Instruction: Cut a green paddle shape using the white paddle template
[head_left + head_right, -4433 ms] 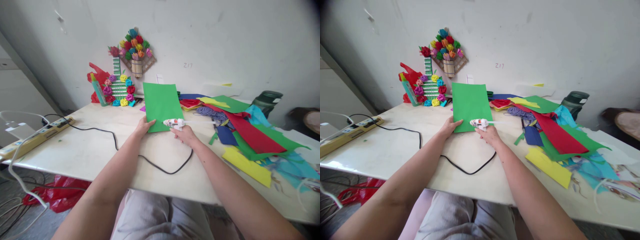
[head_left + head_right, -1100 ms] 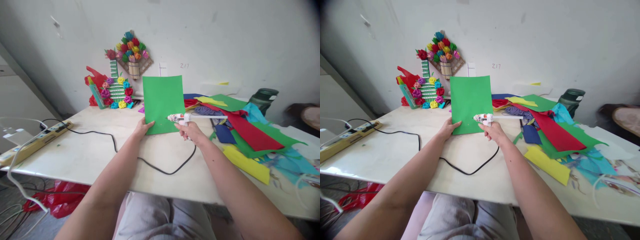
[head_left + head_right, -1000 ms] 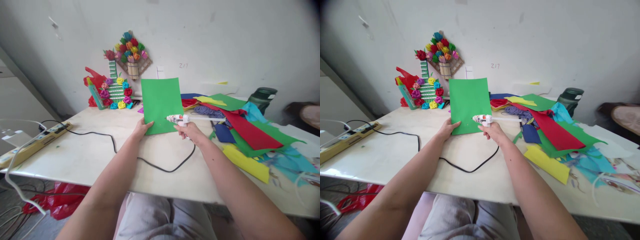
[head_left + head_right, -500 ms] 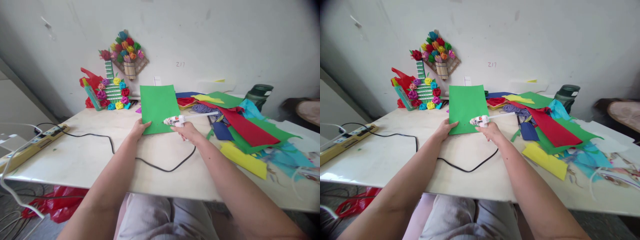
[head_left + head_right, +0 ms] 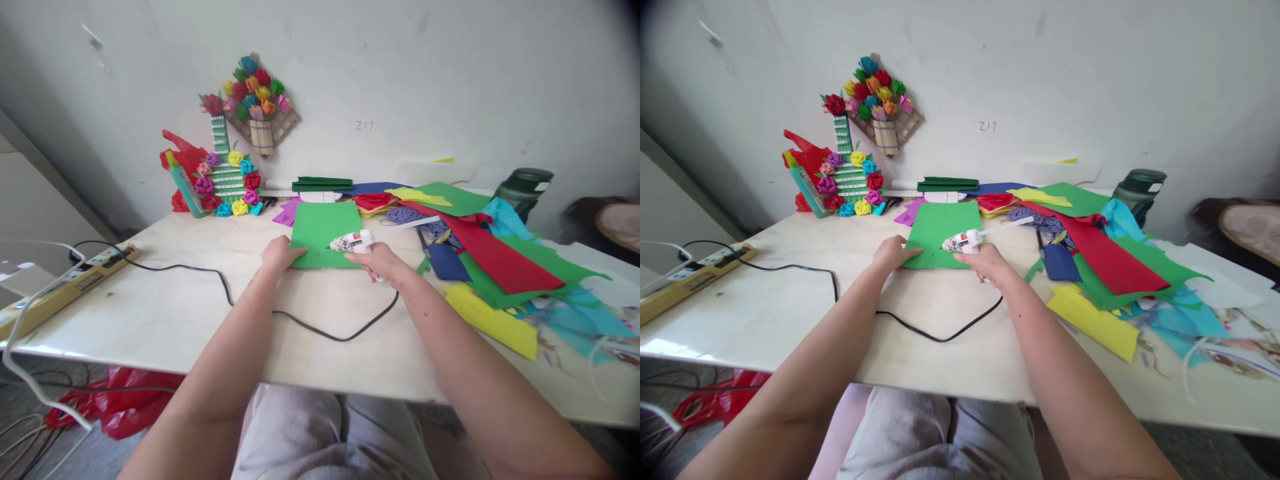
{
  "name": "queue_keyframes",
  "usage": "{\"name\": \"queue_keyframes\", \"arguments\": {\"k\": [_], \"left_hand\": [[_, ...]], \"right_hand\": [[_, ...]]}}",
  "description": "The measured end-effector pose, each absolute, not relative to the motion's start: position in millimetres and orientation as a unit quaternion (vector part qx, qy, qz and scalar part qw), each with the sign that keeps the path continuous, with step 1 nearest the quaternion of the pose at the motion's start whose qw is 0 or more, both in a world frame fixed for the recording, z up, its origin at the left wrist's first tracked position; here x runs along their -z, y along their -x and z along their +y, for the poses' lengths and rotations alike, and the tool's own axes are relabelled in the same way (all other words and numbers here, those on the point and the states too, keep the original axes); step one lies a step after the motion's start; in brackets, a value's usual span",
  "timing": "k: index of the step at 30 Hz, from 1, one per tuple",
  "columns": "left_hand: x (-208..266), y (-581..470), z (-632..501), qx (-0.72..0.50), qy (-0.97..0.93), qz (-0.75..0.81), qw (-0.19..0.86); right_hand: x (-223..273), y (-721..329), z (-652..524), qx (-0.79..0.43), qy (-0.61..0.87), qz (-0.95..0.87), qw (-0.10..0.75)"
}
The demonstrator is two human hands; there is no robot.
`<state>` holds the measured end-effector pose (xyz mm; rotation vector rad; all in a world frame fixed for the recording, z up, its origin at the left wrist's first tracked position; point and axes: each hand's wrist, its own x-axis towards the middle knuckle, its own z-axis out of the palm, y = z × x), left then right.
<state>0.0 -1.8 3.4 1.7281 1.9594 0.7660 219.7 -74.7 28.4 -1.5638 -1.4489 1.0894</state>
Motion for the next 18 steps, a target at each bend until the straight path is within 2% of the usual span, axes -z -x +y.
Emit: {"name": "queue_keyframes", "arguments": {"k": [1, 3, 7, 11, 14, 18], "left_hand": [[-6.5, -0.9, -3.9, -0.247, -0.628, 0.728, 0.117], [-10.8, -3.3, -8.6, -0.215, -0.634, 0.743, 0.025], [-6.2, -7.2, -12.5, -0.243, -0.702, 0.669, -0.026], [8.2, -5.0, -6.7, -0.199, -0.806, 0.555, 0.056], [13.6, -1.9, -2.4, -0.179, -0.805, 0.55, 0.133], [11.8, -0.9, -1.1, -0.176, -0.802, 0.549, 0.16]], "right_hand": [[-28.4, -219.2, -74.9, -0.421, 0.608, -0.565, 0.365], [-28.9, -218.8, -75.5, -0.42, 0.61, -0.564, 0.365], [-31.1, -220.7, -76.3, -0.421, 0.61, -0.56, 0.37], [-34.6, -225.9, -75.6, -0.422, 0.604, -0.564, 0.372], [-38.3, -229.0, -73.8, -0.418, 0.609, -0.575, 0.352], [-44.8, -228.9, -70.3, -0.407, 0.622, -0.586, 0.323]]}}
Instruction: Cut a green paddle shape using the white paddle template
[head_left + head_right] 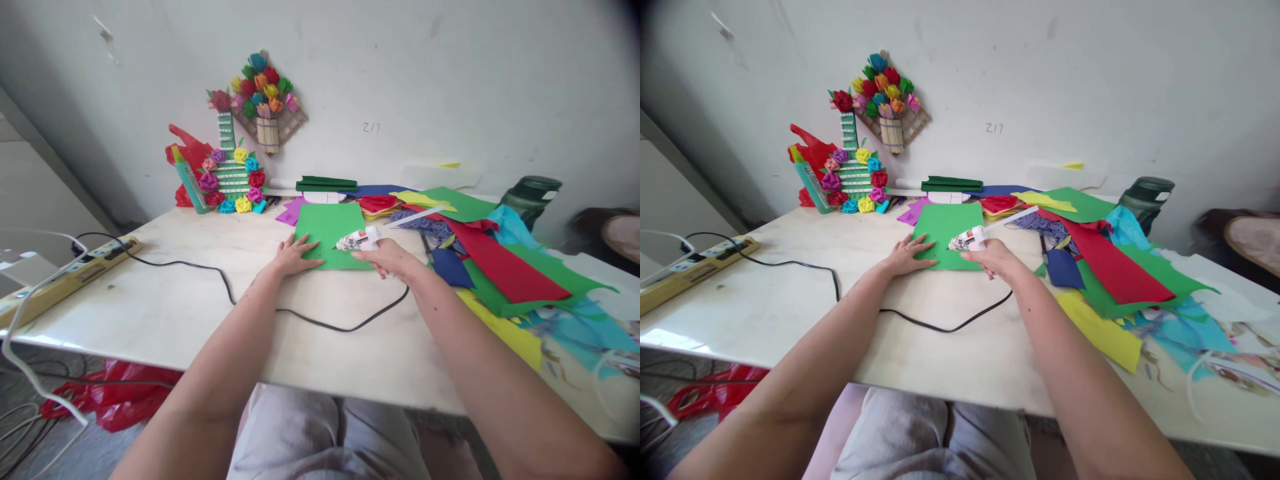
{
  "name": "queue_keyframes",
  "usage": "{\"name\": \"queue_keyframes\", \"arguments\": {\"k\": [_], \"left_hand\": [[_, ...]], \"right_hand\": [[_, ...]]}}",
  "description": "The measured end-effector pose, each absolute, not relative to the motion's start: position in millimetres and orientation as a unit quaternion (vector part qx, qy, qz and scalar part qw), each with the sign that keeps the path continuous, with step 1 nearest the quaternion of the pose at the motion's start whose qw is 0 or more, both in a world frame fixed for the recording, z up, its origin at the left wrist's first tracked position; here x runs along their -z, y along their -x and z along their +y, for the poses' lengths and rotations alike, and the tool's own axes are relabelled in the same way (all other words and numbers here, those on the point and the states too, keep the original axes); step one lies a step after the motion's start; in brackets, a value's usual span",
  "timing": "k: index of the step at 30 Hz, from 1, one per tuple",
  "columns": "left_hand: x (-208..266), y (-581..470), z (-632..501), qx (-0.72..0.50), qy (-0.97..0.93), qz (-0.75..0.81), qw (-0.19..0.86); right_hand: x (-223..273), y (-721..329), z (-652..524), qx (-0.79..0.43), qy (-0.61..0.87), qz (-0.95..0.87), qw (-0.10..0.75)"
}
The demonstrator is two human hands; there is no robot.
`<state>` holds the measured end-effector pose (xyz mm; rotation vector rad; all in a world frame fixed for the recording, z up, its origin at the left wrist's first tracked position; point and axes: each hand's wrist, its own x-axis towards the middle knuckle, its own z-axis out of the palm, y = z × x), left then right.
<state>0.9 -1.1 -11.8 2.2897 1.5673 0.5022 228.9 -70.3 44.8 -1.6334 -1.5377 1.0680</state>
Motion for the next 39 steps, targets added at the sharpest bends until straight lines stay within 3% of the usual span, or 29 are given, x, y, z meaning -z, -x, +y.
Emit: {"name": "queue_keyframes", "arguments": {"k": [20, 39], "left_hand": [[14.0, -5.7, -3.8, -0.165, -0.814, 0.548, 0.102], [13.9, -5.9, -2.4, -0.171, -0.81, 0.548, 0.121]], "right_hand": [[-60.7, -217.6, -63.8, -0.368, 0.627, -0.641, 0.245], [-54.4, -219.9, -58.1, -0.394, 0.621, -0.618, 0.278]]}}
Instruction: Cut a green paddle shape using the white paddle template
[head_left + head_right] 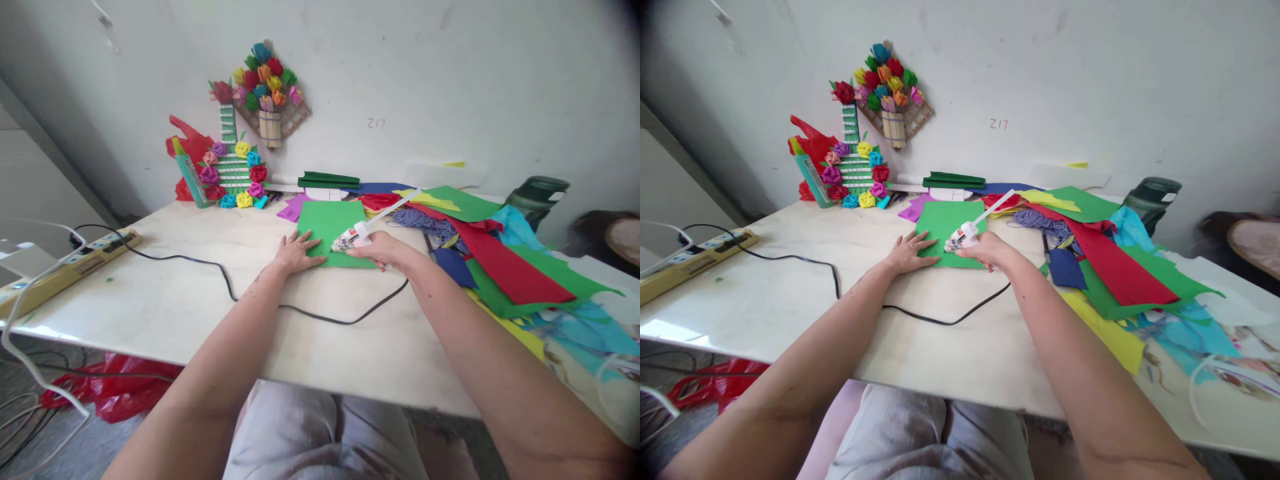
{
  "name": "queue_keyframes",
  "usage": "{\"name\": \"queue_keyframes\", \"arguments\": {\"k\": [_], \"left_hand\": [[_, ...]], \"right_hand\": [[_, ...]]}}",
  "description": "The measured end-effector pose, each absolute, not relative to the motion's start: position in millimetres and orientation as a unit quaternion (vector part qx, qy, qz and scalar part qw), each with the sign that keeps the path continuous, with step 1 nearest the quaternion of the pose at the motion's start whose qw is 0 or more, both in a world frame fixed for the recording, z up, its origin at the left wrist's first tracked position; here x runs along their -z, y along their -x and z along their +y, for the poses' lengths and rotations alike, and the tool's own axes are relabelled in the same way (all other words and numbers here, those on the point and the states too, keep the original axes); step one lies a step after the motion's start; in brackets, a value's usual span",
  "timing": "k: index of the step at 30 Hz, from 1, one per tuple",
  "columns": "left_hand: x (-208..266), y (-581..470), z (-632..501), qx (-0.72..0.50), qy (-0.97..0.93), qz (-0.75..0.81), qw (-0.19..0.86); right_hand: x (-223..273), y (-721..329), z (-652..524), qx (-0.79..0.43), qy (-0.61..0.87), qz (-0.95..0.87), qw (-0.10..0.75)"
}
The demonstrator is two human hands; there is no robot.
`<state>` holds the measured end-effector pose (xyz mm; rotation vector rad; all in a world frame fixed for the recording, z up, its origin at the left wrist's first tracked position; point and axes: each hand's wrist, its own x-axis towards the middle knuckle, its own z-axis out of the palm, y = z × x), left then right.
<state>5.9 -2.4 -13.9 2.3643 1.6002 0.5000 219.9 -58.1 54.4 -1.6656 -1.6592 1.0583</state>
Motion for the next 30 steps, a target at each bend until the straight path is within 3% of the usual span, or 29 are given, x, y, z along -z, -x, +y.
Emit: {"name": "queue_keyframes", "arguments": {"k": [12, 30], "left_hand": [[11.1, -6.8, -4.7, -0.15, -0.813, 0.551, 0.114], [11.5, -6.9, -4.8, -0.092, -0.821, 0.56, 0.066]], "right_hand": [[-61.1, -214.8, -60.0, -0.373, 0.646, -0.62, 0.241], [-79.1, -201.8, -48.7, -0.296, 0.673, -0.674, 0.071]]}}
